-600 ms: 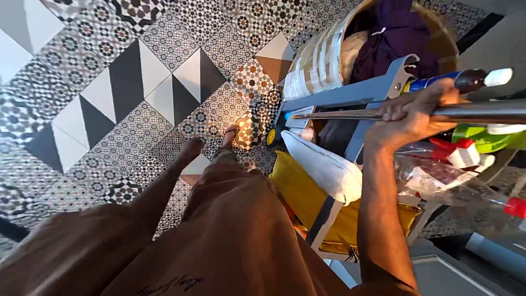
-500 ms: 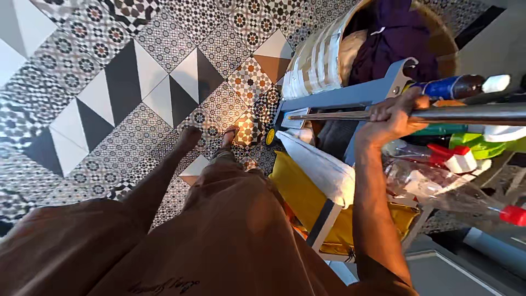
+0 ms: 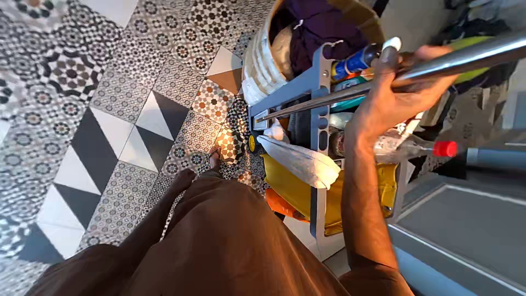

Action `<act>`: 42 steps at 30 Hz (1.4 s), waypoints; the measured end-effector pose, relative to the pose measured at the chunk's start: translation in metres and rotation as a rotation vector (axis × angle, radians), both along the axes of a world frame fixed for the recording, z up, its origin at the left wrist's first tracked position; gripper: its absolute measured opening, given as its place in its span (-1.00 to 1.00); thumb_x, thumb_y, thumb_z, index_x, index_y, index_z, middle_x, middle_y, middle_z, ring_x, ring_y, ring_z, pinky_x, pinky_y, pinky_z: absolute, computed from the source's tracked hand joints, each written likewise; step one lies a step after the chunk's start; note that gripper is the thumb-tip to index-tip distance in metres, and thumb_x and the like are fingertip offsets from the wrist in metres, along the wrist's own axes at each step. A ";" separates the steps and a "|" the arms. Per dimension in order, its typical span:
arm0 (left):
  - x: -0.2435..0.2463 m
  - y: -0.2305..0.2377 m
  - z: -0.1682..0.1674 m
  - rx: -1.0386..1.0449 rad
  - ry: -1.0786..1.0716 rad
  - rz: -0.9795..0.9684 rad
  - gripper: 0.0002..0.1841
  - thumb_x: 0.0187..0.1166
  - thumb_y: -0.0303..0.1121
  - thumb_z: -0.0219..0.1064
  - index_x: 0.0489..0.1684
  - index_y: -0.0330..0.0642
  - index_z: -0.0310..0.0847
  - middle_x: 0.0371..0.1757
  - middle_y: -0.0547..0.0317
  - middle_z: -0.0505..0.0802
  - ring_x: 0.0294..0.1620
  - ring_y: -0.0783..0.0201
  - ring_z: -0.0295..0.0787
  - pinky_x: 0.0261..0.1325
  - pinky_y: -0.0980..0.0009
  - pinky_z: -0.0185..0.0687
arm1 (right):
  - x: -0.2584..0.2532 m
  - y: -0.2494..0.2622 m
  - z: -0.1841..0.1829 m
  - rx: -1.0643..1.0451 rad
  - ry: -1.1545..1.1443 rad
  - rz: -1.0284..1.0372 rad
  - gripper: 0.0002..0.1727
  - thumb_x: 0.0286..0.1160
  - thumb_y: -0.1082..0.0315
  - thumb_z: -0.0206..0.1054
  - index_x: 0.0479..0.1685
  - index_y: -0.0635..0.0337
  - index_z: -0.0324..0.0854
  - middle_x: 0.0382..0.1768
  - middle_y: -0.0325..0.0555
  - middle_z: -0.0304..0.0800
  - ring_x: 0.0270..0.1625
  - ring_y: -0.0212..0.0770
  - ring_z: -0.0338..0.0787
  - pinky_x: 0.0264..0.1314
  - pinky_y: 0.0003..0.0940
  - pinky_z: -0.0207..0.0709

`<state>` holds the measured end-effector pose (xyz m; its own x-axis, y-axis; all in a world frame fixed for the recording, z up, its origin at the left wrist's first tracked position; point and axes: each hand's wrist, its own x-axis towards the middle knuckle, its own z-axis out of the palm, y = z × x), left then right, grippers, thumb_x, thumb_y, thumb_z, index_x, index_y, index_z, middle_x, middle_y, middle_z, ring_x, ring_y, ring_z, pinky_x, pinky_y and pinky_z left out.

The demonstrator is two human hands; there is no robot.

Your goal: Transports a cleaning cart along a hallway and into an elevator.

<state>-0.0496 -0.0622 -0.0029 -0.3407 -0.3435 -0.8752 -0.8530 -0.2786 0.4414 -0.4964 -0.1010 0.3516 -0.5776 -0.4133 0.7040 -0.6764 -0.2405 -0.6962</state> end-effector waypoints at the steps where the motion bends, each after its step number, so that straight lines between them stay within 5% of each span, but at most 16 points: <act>1: -0.003 -0.002 0.001 -0.001 0.007 -0.037 -0.55 0.83 -0.20 0.12 0.37 -0.47 0.56 0.30 -0.44 0.73 0.39 -0.28 0.66 0.51 -0.23 0.41 | -0.003 0.003 0.016 -0.020 0.027 0.001 -0.54 0.30 0.62 0.53 0.09 0.51 0.37 -0.20 0.00 0.69 -0.21 -0.17 0.81 -0.09 -0.19 0.83; 8: -0.012 -0.031 -0.002 -0.012 0.010 0.027 -0.57 0.85 -0.23 0.06 0.40 -0.45 0.53 0.31 -0.39 0.74 0.26 -0.21 0.75 0.38 -0.14 0.57 | -0.036 0.033 0.077 0.034 0.140 -0.032 -0.81 0.53 0.56 0.36 -0.06 0.46 0.45 -0.35 -0.05 0.74 -0.38 -0.18 0.83 -0.29 -0.22 0.83; 11: -0.014 -0.045 0.000 -0.036 0.029 0.018 -0.56 0.86 -0.24 0.05 0.40 -0.47 0.52 0.31 -0.40 0.73 0.27 -0.21 0.74 0.39 -0.14 0.56 | -0.052 0.043 0.084 0.155 0.255 -0.111 -0.74 0.61 0.44 0.36 -0.01 0.50 0.45 -0.29 -0.05 0.75 -0.32 -0.24 0.83 -0.21 -0.28 0.81; 14: -0.016 -0.053 0.003 -0.069 0.031 0.037 -0.58 0.86 -0.28 0.05 0.37 -0.52 0.52 0.30 -0.46 0.71 0.29 -0.24 0.72 0.41 -0.14 0.53 | -0.091 0.054 0.085 0.393 0.435 -0.567 -0.45 0.56 0.23 0.34 0.25 0.63 0.49 -0.06 0.09 0.79 -0.07 -0.27 0.82 0.03 -0.35 0.70; 16: -0.018 -0.051 -0.002 -0.092 0.048 0.044 -0.59 0.86 -0.29 0.05 0.32 -0.55 0.53 0.28 -0.48 0.71 0.27 -0.25 0.72 0.40 -0.16 0.53 | -0.110 0.056 0.087 0.552 0.499 -0.847 -0.34 0.53 0.07 0.29 0.39 0.54 0.52 0.13 0.16 0.80 0.20 -0.06 0.77 0.30 -0.06 0.47; 18: -0.021 -0.048 -0.005 -0.110 0.062 0.054 -0.58 0.85 -0.28 0.06 0.32 -0.55 0.53 0.26 -0.47 0.72 0.25 -0.24 0.73 0.39 -0.15 0.55 | -0.115 0.049 0.088 0.589 0.499 -0.931 -0.29 0.50 0.04 0.27 0.46 0.50 0.48 0.20 0.16 0.79 0.28 0.00 0.75 0.36 0.05 0.40; 23: -0.027 -0.023 -0.007 -0.068 0.055 0.058 -0.57 0.84 -0.26 0.06 0.42 -0.48 0.49 0.28 -0.42 0.73 0.24 -0.21 0.76 0.36 -0.12 0.59 | -0.102 0.054 0.086 0.540 0.424 -0.894 -0.18 0.52 0.03 0.30 0.58 0.56 0.32 0.15 0.08 0.82 0.17 -0.13 0.78 0.29 -0.03 0.45; 25: -0.029 -0.009 -0.007 -0.055 0.059 0.052 -0.57 0.85 -0.26 0.06 0.41 -0.49 0.49 0.27 -0.43 0.74 0.21 -0.21 0.77 0.33 -0.12 0.60 | -0.095 0.061 0.081 0.470 0.475 -0.928 -0.18 0.52 0.04 0.36 0.55 0.63 0.35 0.18 0.20 0.82 0.18 -0.02 0.80 0.31 -0.01 0.44; 28: -0.028 0.010 -0.005 -0.047 0.048 0.005 -0.57 0.84 -0.25 0.08 0.38 -0.48 0.52 0.26 -0.40 0.76 0.22 -0.22 0.77 0.37 -0.15 0.58 | -0.103 0.055 0.072 0.400 0.495 -0.899 -0.28 0.50 0.13 0.36 0.45 0.63 0.42 -0.04 0.13 0.86 -0.06 -0.08 0.83 0.12 -0.06 0.53; 33: -0.021 0.035 0.000 -0.068 0.043 -0.007 -0.55 0.85 -0.20 0.08 0.38 -0.47 0.55 0.27 -0.39 0.77 0.25 -0.22 0.77 0.39 -0.17 0.57 | -0.098 0.042 0.066 0.399 0.084 -0.436 -0.34 0.37 0.23 0.51 0.37 0.47 0.39 -0.17 -0.12 0.74 -0.20 -0.36 0.76 -0.04 -0.42 0.70; 36: -0.013 0.048 0.002 -0.058 0.026 0.018 -0.56 0.85 -0.22 0.08 0.37 -0.49 0.52 0.26 -0.41 0.74 0.19 -0.19 0.77 0.30 -0.12 0.60 | -0.095 0.046 0.058 0.424 0.177 -0.496 -0.40 0.42 0.06 0.48 0.27 0.34 0.53 -0.30 -0.28 0.78 -0.27 -0.36 0.74 0.02 -0.19 0.55; 42: -0.033 0.082 0.046 -0.076 -0.003 0.328 -0.59 0.87 -0.28 0.03 0.46 -0.41 0.48 0.30 -0.29 0.76 0.16 -0.04 0.78 0.22 0.00 0.63 | -0.103 0.083 0.065 0.393 0.069 -0.434 0.02 0.20 -0.25 0.58 0.52 0.34 0.32 0.06 -0.12 0.78 0.14 -0.19 0.76 0.35 0.06 0.50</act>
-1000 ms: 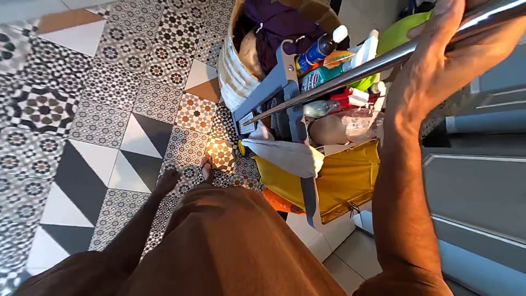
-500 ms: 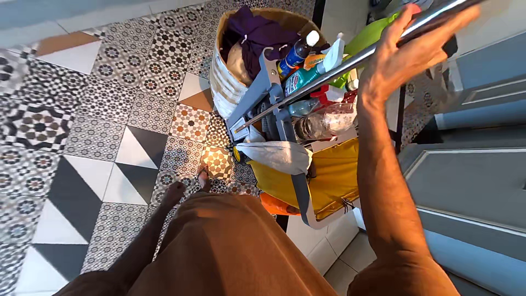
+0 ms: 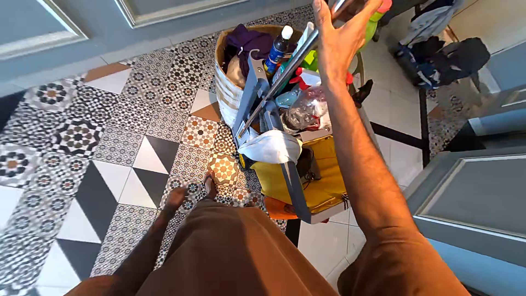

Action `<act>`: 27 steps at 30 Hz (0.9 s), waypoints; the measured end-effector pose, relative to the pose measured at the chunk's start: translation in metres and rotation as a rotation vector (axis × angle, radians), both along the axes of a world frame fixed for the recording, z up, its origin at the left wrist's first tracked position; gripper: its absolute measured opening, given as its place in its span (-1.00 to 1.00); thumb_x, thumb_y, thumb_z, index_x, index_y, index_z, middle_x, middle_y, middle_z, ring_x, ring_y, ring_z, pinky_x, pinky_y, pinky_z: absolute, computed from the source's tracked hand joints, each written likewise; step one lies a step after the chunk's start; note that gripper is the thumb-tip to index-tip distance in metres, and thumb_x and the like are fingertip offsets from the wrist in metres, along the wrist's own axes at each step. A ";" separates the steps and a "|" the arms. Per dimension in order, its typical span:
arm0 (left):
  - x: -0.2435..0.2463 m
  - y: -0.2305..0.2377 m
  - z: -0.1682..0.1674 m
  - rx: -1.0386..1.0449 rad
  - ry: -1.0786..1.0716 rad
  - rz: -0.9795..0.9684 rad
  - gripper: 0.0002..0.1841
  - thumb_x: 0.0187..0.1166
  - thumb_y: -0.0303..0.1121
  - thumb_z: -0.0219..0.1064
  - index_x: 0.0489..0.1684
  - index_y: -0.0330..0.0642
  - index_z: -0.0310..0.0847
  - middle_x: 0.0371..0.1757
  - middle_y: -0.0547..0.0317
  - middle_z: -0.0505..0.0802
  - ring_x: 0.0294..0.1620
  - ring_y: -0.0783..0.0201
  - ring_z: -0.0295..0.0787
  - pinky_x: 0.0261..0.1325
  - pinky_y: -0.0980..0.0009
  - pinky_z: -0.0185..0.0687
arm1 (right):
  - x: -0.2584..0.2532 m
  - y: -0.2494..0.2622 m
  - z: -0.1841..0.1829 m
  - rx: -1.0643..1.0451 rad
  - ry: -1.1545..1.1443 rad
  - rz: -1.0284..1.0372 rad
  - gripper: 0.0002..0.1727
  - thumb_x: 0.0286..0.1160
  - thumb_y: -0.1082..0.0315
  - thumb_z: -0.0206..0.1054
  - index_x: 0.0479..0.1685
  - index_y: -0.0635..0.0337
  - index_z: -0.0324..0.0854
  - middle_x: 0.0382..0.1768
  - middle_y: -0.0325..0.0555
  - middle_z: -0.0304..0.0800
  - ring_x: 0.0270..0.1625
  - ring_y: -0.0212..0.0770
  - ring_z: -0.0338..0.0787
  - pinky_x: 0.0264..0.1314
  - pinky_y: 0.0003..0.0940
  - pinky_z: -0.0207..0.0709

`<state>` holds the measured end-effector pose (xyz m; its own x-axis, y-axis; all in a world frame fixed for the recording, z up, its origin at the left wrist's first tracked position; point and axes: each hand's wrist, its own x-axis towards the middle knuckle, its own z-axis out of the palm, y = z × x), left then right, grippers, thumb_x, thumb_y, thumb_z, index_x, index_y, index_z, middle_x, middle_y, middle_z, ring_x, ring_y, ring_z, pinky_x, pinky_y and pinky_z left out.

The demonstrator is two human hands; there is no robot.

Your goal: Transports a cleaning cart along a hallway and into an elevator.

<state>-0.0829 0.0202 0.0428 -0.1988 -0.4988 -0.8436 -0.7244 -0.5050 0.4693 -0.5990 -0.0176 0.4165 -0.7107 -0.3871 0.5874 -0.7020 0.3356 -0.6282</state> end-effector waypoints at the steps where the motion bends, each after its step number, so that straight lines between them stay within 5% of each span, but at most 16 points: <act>1: -0.006 0.012 0.008 0.006 0.009 0.079 -0.59 0.87 -0.26 0.02 0.49 -0.36 0.46 0.26 -0.21 0.77 0.08 0.07 0.77 0.14 0.10 0.64 | 0.003 0.016 0.003 -0.016 0.012 0.045 0.03 0.22 -0.24 0.58 0.53 0.37 0.31 0.15 -0.06 0.77 0.24 -0.15 0.74 0.40 0.07 0.48; 6: -0.060 0.078 0.041 0.031 0.103 0.315 -0.61 0.88 -0.27 0.02 0.50 -0.31 0.43 0.15 -0.11 0.81 -0.07 0.20 0.79 -0.03 0.24 0.67 | 0.040 0.147 -0.006 -0.175 0.244 0.205 -0.39 0.56 0.11 0.45 0.40 0.42 0.49 0.27 0.19 0.71 0.36 0.02 0.67 0.42 0.02 0.52; 9: -0.114 0.119 0.069 0.072 0.184 0.246 -0.63 0.87 -0.26 0.04 0.45 -0.32 0.47 0.12 -0.06 0.81 -0.09 0.25 0.78 -0.04 0.28 0.67 | 0.047 0.256 -0.055 -0.057 0.489 0.136 -0.56 0.64 0.22 0.37 0.38 0.27 0.50 0.37 0.15 0.65 0.51 0.06 0.57 0.55 0.04 0.40; 11: -0.156 0.138 0.090 0.072 0.259 0.140 -0.62 0.88 -0.23 0.04 0.43 -0.30 0.50 0.10 -0.02 0.83 -0.10 0.26 0.78 -0.03 0.29 0.67 | 0.026 0.308 -0.087 0.049 0.531 0.007 -0.64 0.56 0.15 0.39 0.17 0.18 0.57 0.24 0.09 0.73 0.38 0.08 0.63 0.45 0.10 0.35; 13: -0.205 0.153 0.112 0.052 0.349 0.050 -0.56 0.89 -0.12 -0.01 0.47 -0.26 0.48 0.12 0.01 0.83 -0.04 0.26 0.80 0.01 0.29 0.69 | -0.005 0.364 -0.110 0.297 0.298 -0.124 -0.53 0.57 0.02 0.35 0.22 0.23 0.63 0.27 0.16 0.72 0.39 0.20 0.63 0.46 0.25 0.33; 16: -0.287 0.167 0.145 -0.020 0.479 0.037 -0.38 0.88 0.05 -0.05 0.66 -0.28 0.26 0.38 -0.20 0.69 0.24 0.04 0.73 0.23 0.11 0.65 | -0.066 0.446 -0.131 0.621 -0.178 -0.304 -0.20 0.49 -0.11 0.38 0.49 0.42 0.47 0.46 0.53 0.50 0.55 0.51 0.46 0.48 0.56 0.26; 18: -0.335 0.177 0.151 -0.137 0.457 0.102 -0.24 0.75 0.12 0.17 0.73 -0.29 0.16 0.45 -0.35 0.65 0.43 -0.13 0.66 0.45 -0.07 0.58 | -0.095 0.493 -0.153 0.749 -0.385 -0.398 -0.01 0.44 -0.23 0.38 0.65 0.44 0.31 0.60 0.57 0.35 0.67 0.53 0.32 0.55 0.64 0.12; 20: -0.367 0.186 0.153 -0.275 0.272 0.227 -0.13 0.52 0.14 0.45 0.69 -0.29 0.25 0.33 -0.38 0.73 0.40 -0.23 0.67 0.42 -0.21 0.55 | -0.105 0.522 -0.174 0.783 -0.520 -0.379 0.07 0.49 -0.27 0.34 0.81 0.35 0.09 0.67 0.48 0.31 0.71 0.46 0.31 0.60 0.65 0.04; 23: -0.380 0.186 0.155 -0.358 0.043 0.199 -0.16 0.41 0.09 0.54 0.61 -0.22 0.36 0.16 -0.22 0.83 0.20 -0.13 0.81 0.21 -0.17 0.70 | -0.110 0.531 -0.195 0.639 -0.629 -0.292 0.08 0.56 -0.13 0.36 0.95 0.09 -0.22 0.50 0.48 0.55 0.47 0.42 0.65 0.47 0.44 0.43; 25: -0.382 0.182 0.156 -0.361 -0.012 0.162 -0.18 0.42 0.04 0.52 0.64 -0.19 0.33 0.16 -0.18 0.84 0.18 -0.10 0.83 0.18 -0.16 0.71 | -0.127 0.522 -0.199 0.672 -0.593 -0.297 0.04 0.48 0.06 0.47 0.94 0.06 -0.08 0.52 0.46 0.52 0.49 0.45 0.61 0.43 0.48 0.44; 27: -0.381 0.177 0.158 -0.369 -0.037 0.138 -0.19 0.44 0.01 0.50 0.66 -0.21 0.30 0.17 -0.18 0.84 0.20 -0.10 0.83 0.21 -0.14 0.71 | -0.152 0.506 -0.200 0.809 -0.525 -0.300 0.04 0.33 0.02 0.61 0.84 0.14 0.16 0.57 0.44 0.45 0.54 0.48 0.53 0.39 0.54 0.43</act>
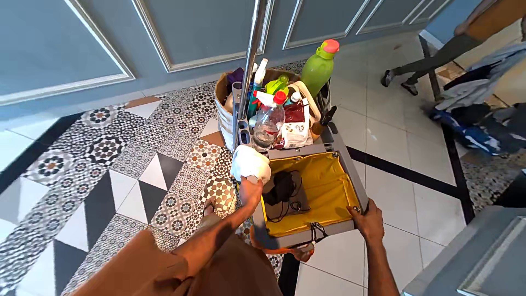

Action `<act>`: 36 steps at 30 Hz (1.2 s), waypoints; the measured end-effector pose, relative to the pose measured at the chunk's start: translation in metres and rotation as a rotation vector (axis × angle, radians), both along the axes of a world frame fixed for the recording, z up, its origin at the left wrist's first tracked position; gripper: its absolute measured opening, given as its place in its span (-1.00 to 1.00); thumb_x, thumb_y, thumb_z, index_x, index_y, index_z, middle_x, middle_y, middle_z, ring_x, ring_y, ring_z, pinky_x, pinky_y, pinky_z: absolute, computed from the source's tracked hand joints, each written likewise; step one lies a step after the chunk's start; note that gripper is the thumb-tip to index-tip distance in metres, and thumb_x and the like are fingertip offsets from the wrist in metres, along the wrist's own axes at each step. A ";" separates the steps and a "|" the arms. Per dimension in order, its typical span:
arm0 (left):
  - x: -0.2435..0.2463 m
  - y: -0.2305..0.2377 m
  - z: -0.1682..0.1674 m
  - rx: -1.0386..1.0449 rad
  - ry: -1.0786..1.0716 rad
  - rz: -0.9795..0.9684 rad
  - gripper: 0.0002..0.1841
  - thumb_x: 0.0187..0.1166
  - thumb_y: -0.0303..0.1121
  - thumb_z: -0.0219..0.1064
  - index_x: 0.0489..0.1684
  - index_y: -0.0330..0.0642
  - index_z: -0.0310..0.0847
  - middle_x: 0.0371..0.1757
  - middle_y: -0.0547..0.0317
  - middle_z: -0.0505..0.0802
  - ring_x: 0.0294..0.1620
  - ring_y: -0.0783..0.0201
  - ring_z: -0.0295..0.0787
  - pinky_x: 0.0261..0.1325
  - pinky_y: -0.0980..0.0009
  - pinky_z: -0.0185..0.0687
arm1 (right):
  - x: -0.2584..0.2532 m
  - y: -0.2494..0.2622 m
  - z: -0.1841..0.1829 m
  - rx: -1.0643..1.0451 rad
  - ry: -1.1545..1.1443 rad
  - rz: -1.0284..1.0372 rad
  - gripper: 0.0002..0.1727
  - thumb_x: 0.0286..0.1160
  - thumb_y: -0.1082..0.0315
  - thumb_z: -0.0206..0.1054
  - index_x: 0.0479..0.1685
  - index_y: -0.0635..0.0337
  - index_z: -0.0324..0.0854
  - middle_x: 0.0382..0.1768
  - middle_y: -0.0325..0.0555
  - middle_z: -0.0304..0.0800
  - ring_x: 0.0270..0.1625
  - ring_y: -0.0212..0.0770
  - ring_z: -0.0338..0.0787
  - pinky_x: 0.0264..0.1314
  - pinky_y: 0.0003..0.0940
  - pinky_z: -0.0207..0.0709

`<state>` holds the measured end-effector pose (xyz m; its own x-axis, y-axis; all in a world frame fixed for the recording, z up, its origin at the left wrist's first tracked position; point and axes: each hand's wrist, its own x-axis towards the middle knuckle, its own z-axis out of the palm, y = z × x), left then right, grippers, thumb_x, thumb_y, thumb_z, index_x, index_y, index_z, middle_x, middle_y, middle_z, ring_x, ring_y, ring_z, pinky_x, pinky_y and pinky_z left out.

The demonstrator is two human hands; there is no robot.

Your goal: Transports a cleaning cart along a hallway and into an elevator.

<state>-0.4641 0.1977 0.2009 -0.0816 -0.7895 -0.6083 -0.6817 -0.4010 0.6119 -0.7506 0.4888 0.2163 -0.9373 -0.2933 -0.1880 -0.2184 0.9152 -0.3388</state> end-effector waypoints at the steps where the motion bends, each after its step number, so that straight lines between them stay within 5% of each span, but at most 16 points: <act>1: 0.000 -0.003 0.001 -0.008 -0.013 -0.012 -0.19 0.45 0.00 0.50 0.65 -0.23 0.30 0.17 -0.18 0.84 0.21 -0.09 0.83 0.22 -0.13 0.71 | -0.012 -0.010 0.001 0.054 -0.013 0.022 0.05 0.27 -0.05 0.66 0.77 0.22 0.23 0.54 0.45 0.48 0.52 0.46 0.55 0.40 0.52 0.45; 6: -0.003 -0.016 0.000 -0.057 -0.022 -0.045 -0.23 0.41 -0.05 0.49 0.59 -0.28 0.35 0.13 -0.17 0.84 0.17 -0.08 0.83 0.22 -0.13 0.70 | -0.048 -0.050 -0.001 0.141 -0.143 -0.098 -0.17 0.23 -0.27 0.62 0.34 0.23 0.68 0.15 0.41 0.79 0.29 0.42 0.73 0.29 0.50 0.47; 11: 0.000 -0.044 -0.005 -0.050 0.009 -0.073 -0.23 0.40 -0.09 0.48 0.60 -0.26 0.33 0.11 -0.15 0.85 0.17 -0.07 0.84 0.20 -0.12 0.72 | -0.037 -0.067 -0.005 0.110 -0.131 -0.228 -0.27 0.18 -0.25 0.64 0.14 0.20 0.79 0.11 0.39 0.80 0.25 0.41 0.73 0.22 0.49 0.48; 19: -0.005 -0.133 -0.008 -0.062 0.018 -0.213 -0.20 0.39 -0.06 0.49 0.61 -0.28 0.32 0.20 -0.20 0.81 0.23 -0.10 0.81 0.25 -0.14 0.69 | 0.006 -0.108 0.000 0.074 -0.129 -0.371 -0.21 0.24 -0.30 0.59 0.24 0.22 0.75 0.26 0.47 0.72 0.38 0.47 0.64 0.29 0.52 0.41; 24: -0.030 -0.206 -0.009 -0.107 0.050 -0.336 -0.17 0.36 -0.07 0.53 0.61 -0.33 0.33 0.29 -0.26 0.77 0.33 -0.13 0.75 0.36 -0.15 0.63 | 0.025 -0.134 -0.002 0.042 -0.138 -0.372 -0.22 0.44 -0.34 0.40 0.28 0.24 0.70 0.21 0.44 0.74 0.35 0.45 0.66 0.30 0.52 0.41; 29: -0.075 -0.288 -0.008 -0.120 0.110 -0.462 -0.18 0.33 -0.11 0.58 0.55 -0.41 0.36 0.32 -0.33 0.72 0.39 -0.16 0.68 0.43 -0.16 0.57 | 0.040 -0.170 0.001 0.026 -0.179 -0.315 -0.15 0.45 -0.30 0.39 0.51 0.21 0.49 0.08 0.38 0.80 0.22 0.41 0.76 0.21 0.45 0.50; 36: -0.173 -0.400 -0.009 -0.158 0.197 -0.701 -0.25 0.28 -0.21 0.64 0.43 -0.44 0.45 0.25 -0.30 0.76 0.32 -0.08 0.73 0.41 -0.09 0.60 | 0.042 -0.248 -0.010 -0.142 -0.131 -0.475 -0.29 0.44 -0.05 0.50 0.45 0.23 0.48 -0.10 0.25 0.83 0.03 0.27 0.83 0.09 0.34 0.62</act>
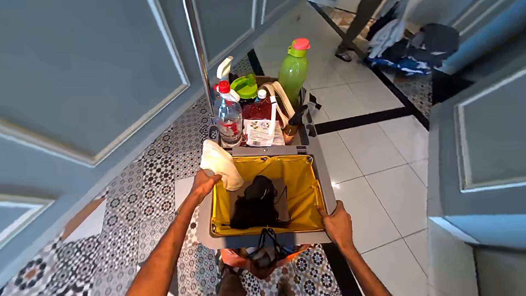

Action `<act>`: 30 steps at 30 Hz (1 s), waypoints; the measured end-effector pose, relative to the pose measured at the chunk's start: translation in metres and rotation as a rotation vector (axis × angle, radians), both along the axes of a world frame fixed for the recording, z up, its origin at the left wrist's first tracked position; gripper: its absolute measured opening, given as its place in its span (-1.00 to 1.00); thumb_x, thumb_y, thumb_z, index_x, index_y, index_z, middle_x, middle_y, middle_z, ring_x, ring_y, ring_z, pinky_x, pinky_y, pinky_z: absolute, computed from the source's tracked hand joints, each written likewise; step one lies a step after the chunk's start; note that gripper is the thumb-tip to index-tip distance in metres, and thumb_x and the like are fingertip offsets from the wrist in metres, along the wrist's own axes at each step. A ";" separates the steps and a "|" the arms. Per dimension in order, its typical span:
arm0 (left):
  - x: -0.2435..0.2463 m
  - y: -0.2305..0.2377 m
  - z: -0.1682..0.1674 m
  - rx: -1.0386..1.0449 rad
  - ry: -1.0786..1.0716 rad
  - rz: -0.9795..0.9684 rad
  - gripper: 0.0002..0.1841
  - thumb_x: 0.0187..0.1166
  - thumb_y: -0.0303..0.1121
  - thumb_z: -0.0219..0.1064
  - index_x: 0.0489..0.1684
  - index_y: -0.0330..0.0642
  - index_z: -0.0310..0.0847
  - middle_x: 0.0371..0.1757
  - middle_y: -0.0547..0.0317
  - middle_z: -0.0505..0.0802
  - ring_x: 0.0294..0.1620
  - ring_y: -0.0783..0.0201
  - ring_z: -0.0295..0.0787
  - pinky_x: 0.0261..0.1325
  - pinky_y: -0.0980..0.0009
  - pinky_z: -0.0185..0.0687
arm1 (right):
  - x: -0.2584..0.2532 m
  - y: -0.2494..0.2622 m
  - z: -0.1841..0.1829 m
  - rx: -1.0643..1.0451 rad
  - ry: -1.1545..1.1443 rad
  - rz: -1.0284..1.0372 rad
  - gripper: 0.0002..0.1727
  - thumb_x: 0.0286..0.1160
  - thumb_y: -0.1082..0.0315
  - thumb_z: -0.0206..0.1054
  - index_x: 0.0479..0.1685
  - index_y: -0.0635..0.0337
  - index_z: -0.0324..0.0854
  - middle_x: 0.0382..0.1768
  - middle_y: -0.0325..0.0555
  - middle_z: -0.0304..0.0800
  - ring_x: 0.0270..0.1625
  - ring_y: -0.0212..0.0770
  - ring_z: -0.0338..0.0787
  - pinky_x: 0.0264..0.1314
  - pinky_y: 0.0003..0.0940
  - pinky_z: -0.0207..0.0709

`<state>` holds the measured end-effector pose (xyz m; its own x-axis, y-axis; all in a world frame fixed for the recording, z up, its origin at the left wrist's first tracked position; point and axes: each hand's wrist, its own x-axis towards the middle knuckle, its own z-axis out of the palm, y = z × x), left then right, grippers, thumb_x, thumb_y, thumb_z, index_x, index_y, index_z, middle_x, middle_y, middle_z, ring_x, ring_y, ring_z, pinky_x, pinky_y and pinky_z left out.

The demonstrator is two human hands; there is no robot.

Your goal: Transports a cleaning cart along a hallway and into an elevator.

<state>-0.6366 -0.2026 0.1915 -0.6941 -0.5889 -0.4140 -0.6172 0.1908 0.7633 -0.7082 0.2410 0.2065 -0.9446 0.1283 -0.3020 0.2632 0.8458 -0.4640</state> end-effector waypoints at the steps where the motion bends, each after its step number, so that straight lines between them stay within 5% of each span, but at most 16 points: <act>1: -0.018 -0.014 0.000 -0.004 -0.003 -0.036 -0.27 0.29 -0.20 0.63 0.42 -0.43 0.47 0.24 -0.30 0.76 0.31 -0.08 0.73 0.41 -0.09 0.60 | -0.003 -0.012 -0.001 -0.008 0.012 -0.029 -0.29 0.44 -0.04 0.50 0.46 0.23 0.48 -0.09 0.24 0.83 0.04 0.26 0.83 0.10 0.34 0.62; 6: -0.114 -0.075 0.007 -0.082 -0.095 -0.157 -0.33 0.37 -0.14 0.62 0.31 -0.49 0.54 0.17 -0.39 0.78 0.26 -0.21 0.73 0.38 -0.20 0.56 | -0.036 -0.070 -0.004 -0.041 0.015 -0.136 -0.22 0.47 -0.04 0.47 0.56 0.27 0.39 -0.04 0.27 0.82 0.08 0.26 0.83 0.16 0.32 0.62; 12: -0.221 -0.086 0.014 -0.508 -0.207 -0.176 -0.07 0.46 0.24 0.44 0.65 -0.32 0.28 0.34 -0.47 0.71 0.34 -0.43 0.68 0.31 -0.42 0.52 | -0.104 -0.123 -0.003 -0.043 -0.014 -0.242 -0.24 0.49 -0.06 0.42 0.57 0.22 0.37 -0.01 0.20 0.83 0.11 0.21 0.83 0.14 0.24 0.65; 21: -0.319 -0.102 0.009 -0.763 -0.221 -0.382 -0.04 0.59 0.01 0.38 0.86 -0.33 -0.08 0.67 -0.36 0.44 0.47 -0.32 0.62 0.38 -0.25 0.58 | -0.260 -0.165 -0.006 -0.076 -0.012 -0.346 -0.31 0.45 -0.07 0.40 0.50 0.12 0.42 -0.06 0.06 0.84 0.06 0.09 0.86 0.05 0.15 0.68; 24: -0.374 -0.110 0.004 -0.742 -0.180 -0.328 -0.10 0.62 0.01 0.32 0.88 -0.23 -0.04 0.70 -0.26 0.46 0.50 -0.29 0.61 0.39 -0.30 0.54 | -0.318 -0.174 -0.007 -0.083 -0.018 -0.372 -0.31 0.43 -0.10 0.40 0.48 0.08 0.43 -0.08 0.02 0.86 0.04 0.06 0.88 0.04 0.13 0.69; 30: -0.508 -0.126 0.009 -0.705 -0.193 -0.307 -0.16 0.66 0.00 0.31 0.84 -0.24 0.04 0.64 -0.31 0.53 0.42 -0.33 0.67 0.35 -0.35 0.55 | -0.435 -0.193 -0.004 -0.061 0.152 -0.340 -0.27 0.41 0.06 0.40 0.62 0.06 0.38 0.40 -0.01 0.69 0.29 0.03 0.79 0.14 0.15 0.68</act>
